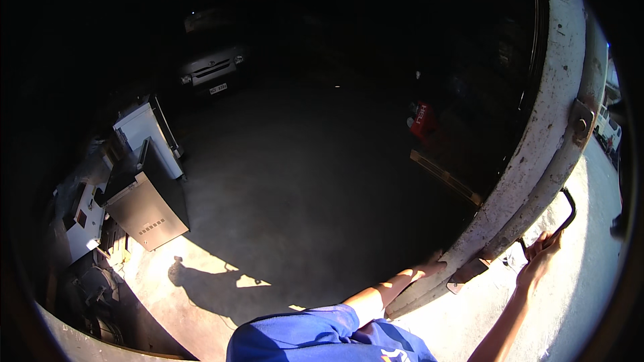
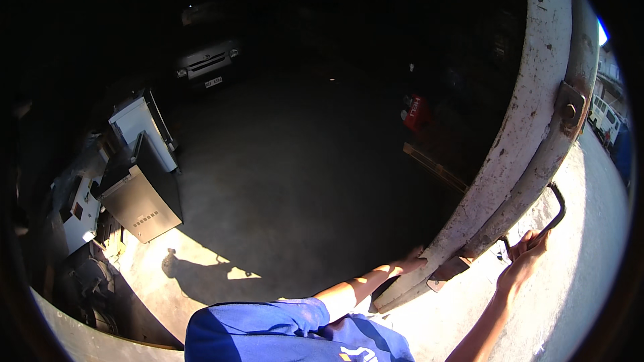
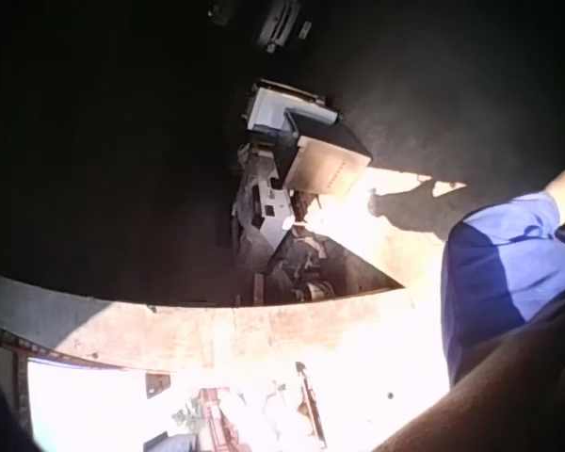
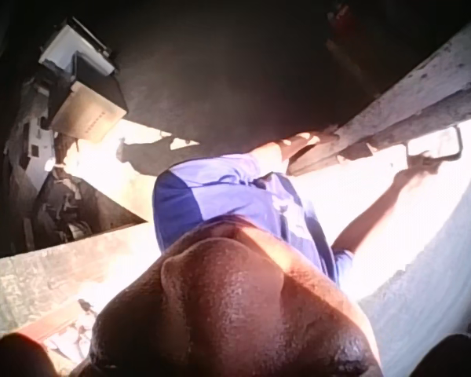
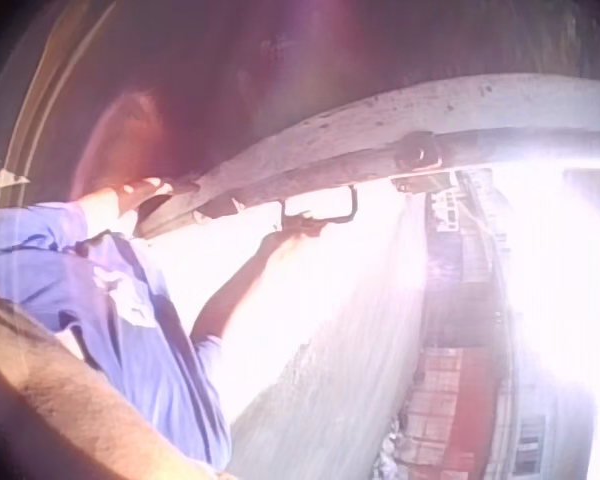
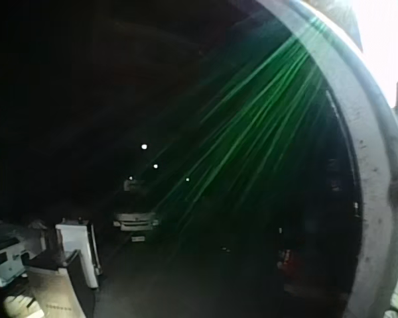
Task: The person uses a red manual pallet jack to lift and move a wooden pallet across a warehouse floor. They position the jack under the pallet, pump the handle to raise it, and pull the pallet toward the open garage door.
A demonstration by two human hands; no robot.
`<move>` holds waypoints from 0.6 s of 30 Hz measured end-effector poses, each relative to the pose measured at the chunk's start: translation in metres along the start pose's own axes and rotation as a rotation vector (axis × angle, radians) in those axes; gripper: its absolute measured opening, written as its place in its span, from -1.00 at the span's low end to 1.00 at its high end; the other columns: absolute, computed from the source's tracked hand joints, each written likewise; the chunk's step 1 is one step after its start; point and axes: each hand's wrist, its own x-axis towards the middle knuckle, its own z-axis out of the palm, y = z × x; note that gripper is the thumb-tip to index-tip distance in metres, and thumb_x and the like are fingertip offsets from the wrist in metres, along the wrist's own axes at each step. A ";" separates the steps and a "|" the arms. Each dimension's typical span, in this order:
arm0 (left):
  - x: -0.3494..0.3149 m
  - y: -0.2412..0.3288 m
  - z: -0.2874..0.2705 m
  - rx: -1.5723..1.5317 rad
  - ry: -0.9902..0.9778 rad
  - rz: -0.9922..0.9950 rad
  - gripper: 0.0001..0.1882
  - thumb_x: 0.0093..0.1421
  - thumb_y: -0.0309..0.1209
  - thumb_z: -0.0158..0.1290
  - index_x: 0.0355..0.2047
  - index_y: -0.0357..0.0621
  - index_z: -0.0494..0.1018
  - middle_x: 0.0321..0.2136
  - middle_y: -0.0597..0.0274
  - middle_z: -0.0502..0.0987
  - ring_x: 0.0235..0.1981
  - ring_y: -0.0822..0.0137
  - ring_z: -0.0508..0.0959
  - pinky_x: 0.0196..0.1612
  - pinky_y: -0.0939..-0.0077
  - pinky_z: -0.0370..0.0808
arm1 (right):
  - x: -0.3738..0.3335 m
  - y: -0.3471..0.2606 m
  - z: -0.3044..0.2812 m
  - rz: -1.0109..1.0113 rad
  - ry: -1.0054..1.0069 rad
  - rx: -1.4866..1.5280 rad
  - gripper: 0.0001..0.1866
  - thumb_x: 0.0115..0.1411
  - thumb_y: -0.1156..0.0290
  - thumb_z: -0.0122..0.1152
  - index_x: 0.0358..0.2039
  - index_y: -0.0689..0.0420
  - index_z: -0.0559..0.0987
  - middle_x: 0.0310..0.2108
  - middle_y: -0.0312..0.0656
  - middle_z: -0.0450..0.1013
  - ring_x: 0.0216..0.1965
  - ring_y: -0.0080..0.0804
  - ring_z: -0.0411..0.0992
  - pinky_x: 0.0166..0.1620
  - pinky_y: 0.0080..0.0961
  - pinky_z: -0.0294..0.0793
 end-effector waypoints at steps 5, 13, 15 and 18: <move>0.007 -0.022 0.019 0.012 0.080 0.121 -0.51 0.10 -0.28 0.15 -0.03 -0.32 0.37 -0.15 -0.11 0.50 -0.05 0.03 0.50 0.05 0.18 0.44 | -0.001 -0.005 -0.004 -0.030 0.040 -0.058 -0.39 0.40 -0.31 -0.14 -0.53 -0.05 0.33 -0.72 -0.53 0.02 -0.69 -0.69 -0.05 -0.56 -0.58 -0.04; -0.068 -0.038 -0.002 -0.318 0.099 0.259 -0.35 0.27 -0.38 0.06 0.36 -0.17 0.21 0.20 -0.08 0.47 0.22 0.02 0.47 0.29 0.23 0.39 | -0.002 0.000 0.008 -0.064 -0.033 -0.008 -0.42 0.43 -0.26 -0.14 -0.48 -0.01 0.34 -0.69 -0.53 0.00 -0.67 -0.70 -0.09 -0.55 -0.59 -0.09; -0.135 -0.084 -0.022 -0.378 0.187 -0.004 -0.40 0.30 -0.38 0.05 0.34 -0.18 0.24 0.16 -0.08 0.51 0.20 0.06 0.50 0.27 0.25 0.42 | -0.005 0.002 0.023 0.000 -0.073 0.060 -0.45 0.48 -0.18 -0.17 -0.48 -0.01 0.34 -0.70 -0.52 0.00 -0.69 -0.70 -0.11 -0.58 -0.61 -0.12; -0.289 -0.185 -0.032 -0.142 0.563 -0.187 -0.55 0.33 -0.34 0.10 0.18 -0.26 0.41 0.02 -0.04 0.61 0.07 0.15 0.60 0.14 0.29 0.52 | -0.005 -0.015 0.035 0.034 -0.100 0.029 -0.42 0.47 -0.19 -0.20 -0.59 -0.08 0.23 -0.71 -0.50 -0.05 -0.72 -0.71 -0.16 -0.62 -0.60 -0.21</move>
